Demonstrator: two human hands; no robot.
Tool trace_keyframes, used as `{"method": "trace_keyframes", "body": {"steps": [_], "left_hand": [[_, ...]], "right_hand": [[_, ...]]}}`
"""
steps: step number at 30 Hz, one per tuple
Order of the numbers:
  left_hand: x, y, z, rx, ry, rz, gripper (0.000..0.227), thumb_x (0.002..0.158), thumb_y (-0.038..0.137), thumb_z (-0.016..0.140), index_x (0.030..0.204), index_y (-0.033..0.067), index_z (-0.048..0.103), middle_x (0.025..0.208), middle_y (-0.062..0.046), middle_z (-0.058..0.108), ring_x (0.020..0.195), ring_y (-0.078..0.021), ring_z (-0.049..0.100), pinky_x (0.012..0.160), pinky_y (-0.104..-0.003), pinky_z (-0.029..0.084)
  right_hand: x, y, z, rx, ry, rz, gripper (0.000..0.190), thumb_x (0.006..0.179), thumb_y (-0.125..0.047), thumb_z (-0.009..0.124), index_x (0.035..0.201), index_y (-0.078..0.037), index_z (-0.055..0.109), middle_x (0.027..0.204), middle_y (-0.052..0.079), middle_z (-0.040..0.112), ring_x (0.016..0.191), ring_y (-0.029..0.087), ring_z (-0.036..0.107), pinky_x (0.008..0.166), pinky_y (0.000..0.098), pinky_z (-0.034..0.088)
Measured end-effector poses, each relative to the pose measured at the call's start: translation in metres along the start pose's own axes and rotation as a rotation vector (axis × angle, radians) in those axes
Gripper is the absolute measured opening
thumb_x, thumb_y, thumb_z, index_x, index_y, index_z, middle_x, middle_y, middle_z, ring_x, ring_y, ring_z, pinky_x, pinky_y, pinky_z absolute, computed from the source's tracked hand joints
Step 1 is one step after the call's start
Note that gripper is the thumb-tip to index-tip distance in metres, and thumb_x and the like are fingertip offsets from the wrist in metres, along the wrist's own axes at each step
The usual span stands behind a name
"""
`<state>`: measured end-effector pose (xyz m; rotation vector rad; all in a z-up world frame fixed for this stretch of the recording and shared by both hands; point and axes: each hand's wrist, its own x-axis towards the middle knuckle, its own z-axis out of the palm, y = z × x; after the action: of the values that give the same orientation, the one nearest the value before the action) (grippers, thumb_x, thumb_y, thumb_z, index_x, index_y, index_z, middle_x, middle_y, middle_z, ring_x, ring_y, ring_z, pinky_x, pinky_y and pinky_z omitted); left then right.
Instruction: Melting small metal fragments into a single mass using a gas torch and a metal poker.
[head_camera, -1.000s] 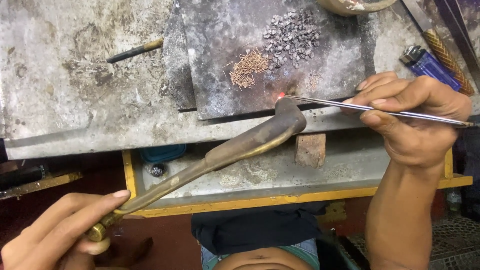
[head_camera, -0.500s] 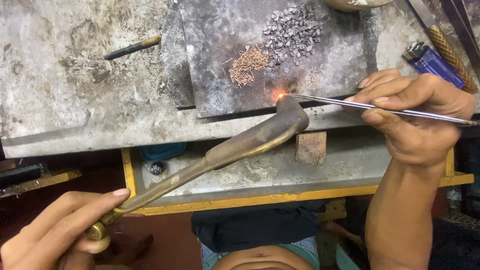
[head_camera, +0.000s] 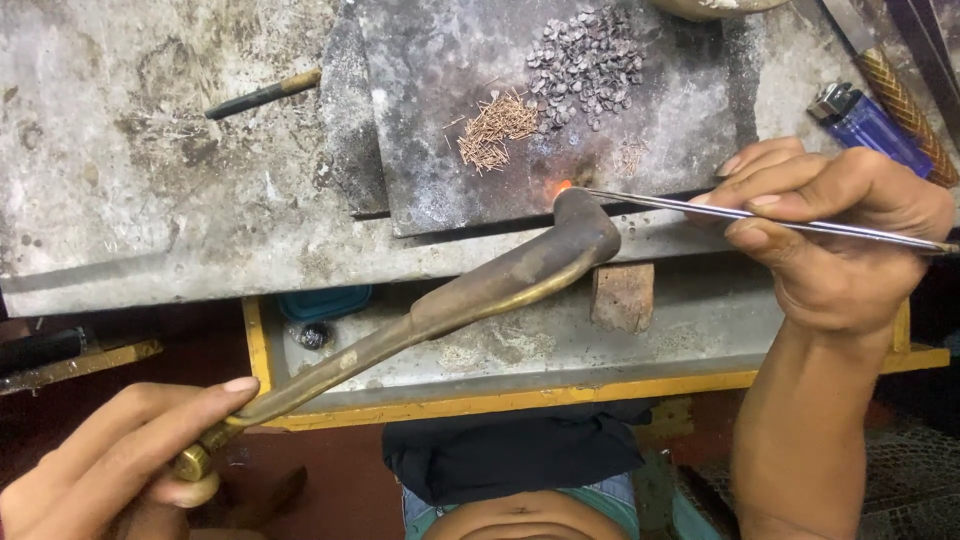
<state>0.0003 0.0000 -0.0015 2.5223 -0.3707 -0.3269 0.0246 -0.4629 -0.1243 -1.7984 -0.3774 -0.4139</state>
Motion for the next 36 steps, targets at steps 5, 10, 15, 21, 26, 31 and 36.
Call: {"method": "trace_keyframes", "body": {"steps": [5, 10, 15, 21, 26, 31, 36], "left_hand": [[-0.002, -0.006, -0.002, 0.000, -0.047, -0.048, 0.050, 0.094, -0.005, 0.044, 0.127, 0.0162, 0.075, 0.100, -0.005, 0.073, 0.054, -0.0098, 0.061, 0.047, -0.027, 0.043], [-0.004, -0.011, -0.003, 0.058, -0.055, -0.019, 0.057, 0.091, -0.010, 0.043, 0.129, 0.0195, 0.073, 0.105, -0.001, 0.073, 0.057, -0.0072, 0.062, 0.051, -0.024, 0.043], [-0.003, -0.007, 0.000, 0.017, -0.024, -0.026, 0.056, 0.092, -0.012, 0.040, 0.127, 0.0154, 0.074, 0.100, -0.004, 0.072, 0.050, -0.0096, 0.055, 0.048, -0.026, 0.038], [-0.005, -0.020, -0.003, 0.040, -0.064, 0.041, 0.056, 0.089, -0.006, 0.045, 0.130, 0.0198, 0.073, 0.107, 0.001, 0.073, 0.065, -0.0053, 0.064, 0.059, -0.019, 0.046], [-0.008, -0.023, -0.004, 0.058, -0.081, -0.034, 0.066, 0.084, -0.011, 0.043, 0.132, 0.0230, 0.073, 0.109, 0.002, 0.074, 0.061, -0.0056, 0.065, 0.054, -0.021, 0.047], [-0.014, -0.040, -0.003, -0.013, -0.066, 0.028, 0.057, 0.083, -0.005, 0.053, 0.131, 0.0183, 0.071, 0.114, 0.000, 0.075, 0.082, -0.0037, 0.072, 0.062, -0.017, 0.049], [-0.021, -0.032, 0.002, -0.045, 0.030, -0.068, 0.042, 0.086, 0.003, 0.061, 0.125, 0.0133, 0.074, 0.107, -0.006, 0.075, 0.073, -0.0070, 0.069, 0.055, -0.018, 0.046]], "right_hand": [[0.001, 0.000, -0.001, -0.011, -0.008, -0.006, 0.020, 0.096, 0.000, 0.072, 0.100, -0.008, 0.054, 0.106, 0.020, 0.070, 0.099, 0.026, 0.076, 0.106, 0.0420, 0.060], [-0.001, -0.001, -0.001, -0.015, -0.009, 0.001, 0.020, 0.098, 0.001, 0.071, 0.102, -0.009, 0.054, 0.108, 0.020, 0.070, 0.099, 0.027, 0.076, 0.107, 0.0426, 0.060], [0.000, 0.001, -0.001, -0.015, -0.009, -0.016, 0.021, 0.098, 0.002, 0.072, 0.102, -0.008, 0.054, 0.106, 0.018, 0.070, 0.100, 0.026, 0.076, 0.107, 0.0421, 0.062], [0.001, -0.003, -0.001, -0.017, -0.002, 0.004, 0.023, 0.096, 0.001, 0.072, 0.100, -0.009, 0.051, 0.105, 0.022, 0.070, 0.099, 0.029, 0.076, 0.107, 0.0432, 0.059], [-0.004, 0.004, -0.004, -0.027, -0.018, -0.015, 0.021, 0.098, 0.006, 0.070, 0.102, -0.007, 0.054, 0.108, 0.021, 0.069, 0.101, 0.029, 0.075, 0.108, 0.0461, 0.060], [-0.003, 0.003, -0.003, -0.033, -0.011, -0.021, 0.021, 0.098, 0.005, 0.071, 0.102, -0.006, 0.054, 0.106, 0.020, 0.069, 0.100, 0.029, 0.075, 0.108, 0.0461, 0.060], [-0.008, 0.009, -0.007, -0.059, -0.021, -0.047, 0.020, 0.099, 0.008, 0.070, 0.104, -0.006, 0.057, 0.108, 0.021, 0.069, 0.103, 0.031, 0.075, 0.108, 0.0484, 0.060]]}}
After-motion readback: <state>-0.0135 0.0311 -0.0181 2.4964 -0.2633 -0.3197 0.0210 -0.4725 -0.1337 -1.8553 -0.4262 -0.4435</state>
